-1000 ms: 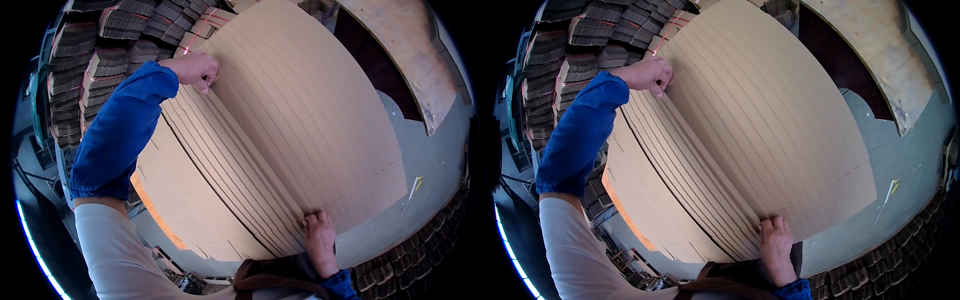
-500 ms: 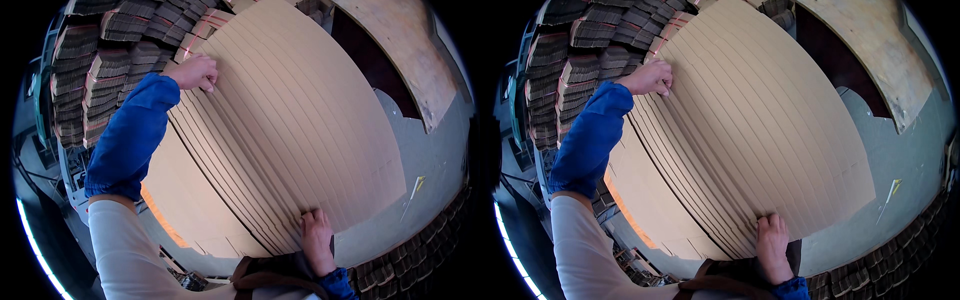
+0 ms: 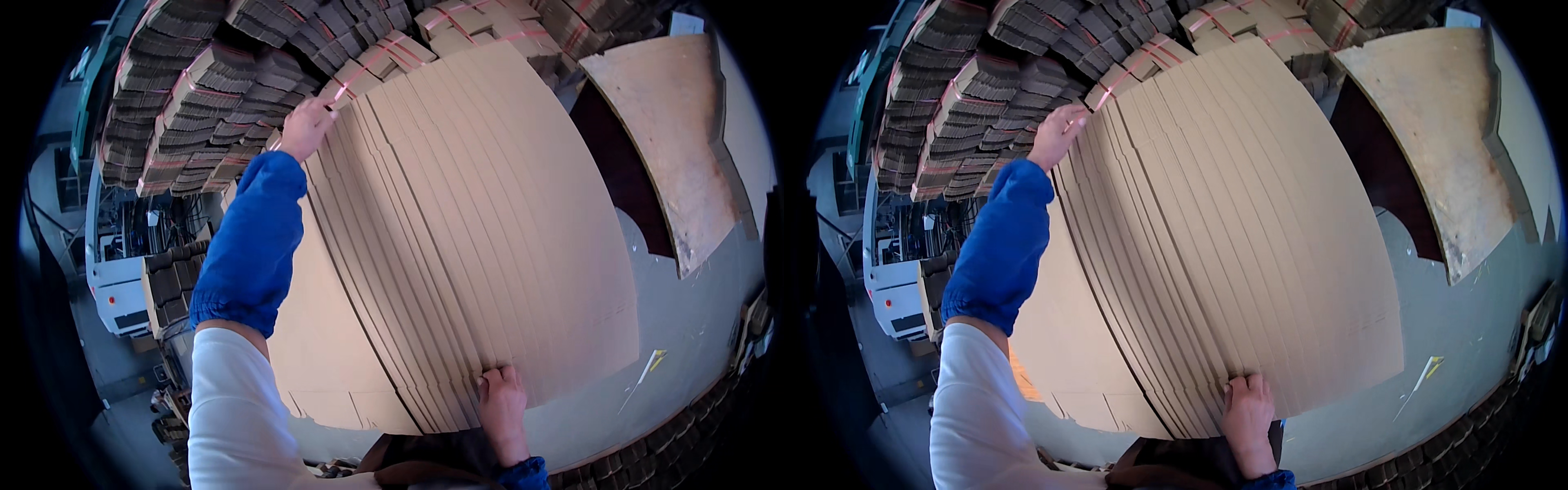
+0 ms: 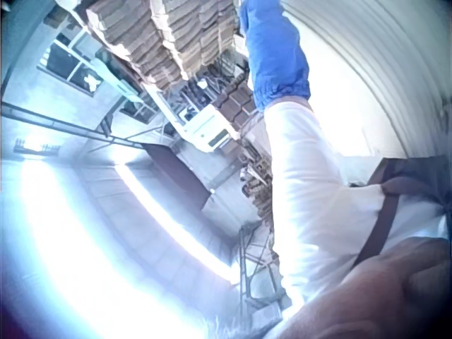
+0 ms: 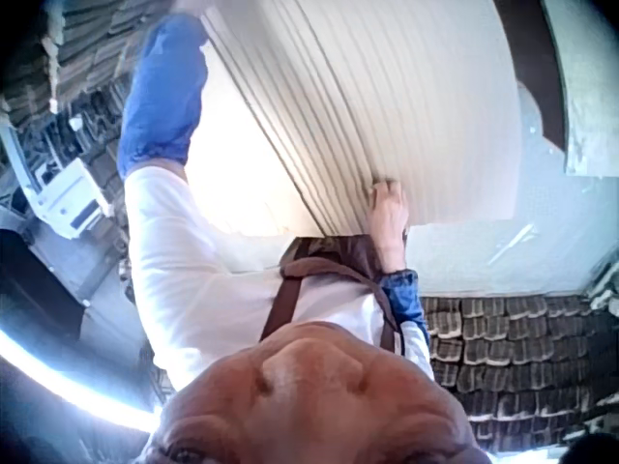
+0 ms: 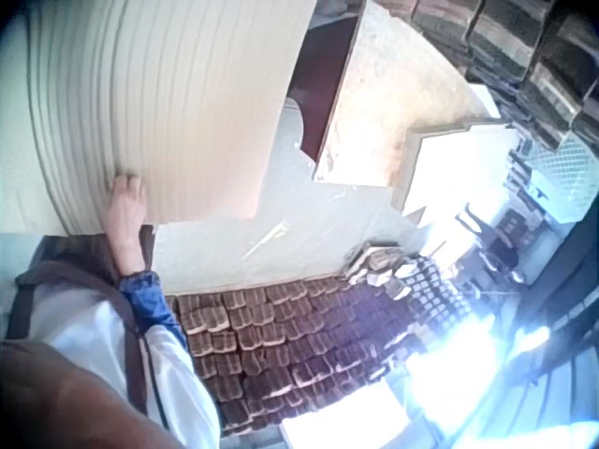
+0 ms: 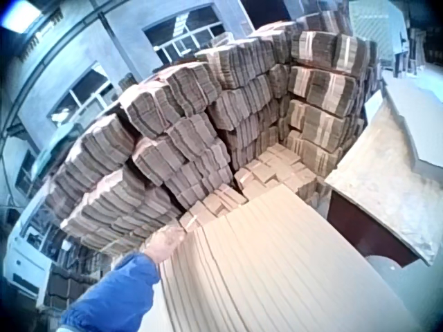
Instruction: The person handles a stack of large corrugated cardboard sheets, separating and aligning them by hand. They then carry a sheet to a wooden table and place it down, where another worker is also handling cardboard pieces.
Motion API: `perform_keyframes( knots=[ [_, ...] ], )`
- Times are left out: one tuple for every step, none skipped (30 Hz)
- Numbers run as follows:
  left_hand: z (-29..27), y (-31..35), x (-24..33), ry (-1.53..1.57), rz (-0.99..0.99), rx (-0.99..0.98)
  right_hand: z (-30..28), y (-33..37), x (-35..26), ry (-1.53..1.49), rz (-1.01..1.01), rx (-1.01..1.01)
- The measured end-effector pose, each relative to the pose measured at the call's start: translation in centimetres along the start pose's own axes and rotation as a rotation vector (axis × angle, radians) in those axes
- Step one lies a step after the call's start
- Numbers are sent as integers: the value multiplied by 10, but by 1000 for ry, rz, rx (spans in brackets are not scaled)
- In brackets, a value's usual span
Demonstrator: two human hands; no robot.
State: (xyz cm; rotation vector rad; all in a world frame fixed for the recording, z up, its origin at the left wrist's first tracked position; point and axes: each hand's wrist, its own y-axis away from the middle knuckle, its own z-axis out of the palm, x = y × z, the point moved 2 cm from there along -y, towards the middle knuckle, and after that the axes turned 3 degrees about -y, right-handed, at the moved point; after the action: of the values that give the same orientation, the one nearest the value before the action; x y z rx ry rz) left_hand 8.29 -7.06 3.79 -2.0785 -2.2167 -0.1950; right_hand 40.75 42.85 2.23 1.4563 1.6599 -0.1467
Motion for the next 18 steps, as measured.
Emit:
perform_keyframes(
  knots=[
    [6, 12, -2, -2, 40, 67, 0, 0, 1, 1, -14, 3],
    [12, 27, 5, -6, 79, 135, 0, -1, 2, 12, -18, 4],
    [15, 37, 10, -13, 115, 203, 1, -1, 2, 22, -24, 1],
    [19, 40, 13, -46, 84, 202, 1, -1, 1, 34, -31, -4],
    [23, 43, 16, -79, 48, 198, 1, -1, 0, 43, -38, -28],
    [26, 45, 13, -106, 12, 197, 0, -2, -1, 58, -44, -48],
    [26, 43, 2, -184, 0, 232, -1, -2, -4, 70, -50, -70],
    [29, 40, -2, -151, -83, 119, -1, -2, -3, 93, -49, -72],
    [25, 33, 1, -114, -156, 5, -2, -2, -3, 115, -45, -70],
    [24, 27, 1, -76, -227, -112, -4, -4, -4, 135, -42, -70],
    [28, 22, 0, -20, -202, -117, -7, -6, -3, 164, -49, -98],
    [28, 21, -7, 24, -184, -124, -9, -8, -4, 184, -64, -134],
    [27, 20, -14, 67, -167, -130, -12, -11, -6, 203, -78, -172],
    [30, 14, -16, 68, -129, -116, -22, -23, -9, 220, -118, -158],
    [32, 8, -18, 66, -91, -101, -36, -46, -17, 234, -160, -145],
    [38, 2, -18, 75, -48, -89, -51, -71, -30, 256, -191, -131],
    [37, 2, -22, 51, -50, -77, -63, -109, -56, 299, -219, -102],
    [38, 7, -27, 16, -51, -92, -67, -150, -89, 367, -398, 7]
  ],
)
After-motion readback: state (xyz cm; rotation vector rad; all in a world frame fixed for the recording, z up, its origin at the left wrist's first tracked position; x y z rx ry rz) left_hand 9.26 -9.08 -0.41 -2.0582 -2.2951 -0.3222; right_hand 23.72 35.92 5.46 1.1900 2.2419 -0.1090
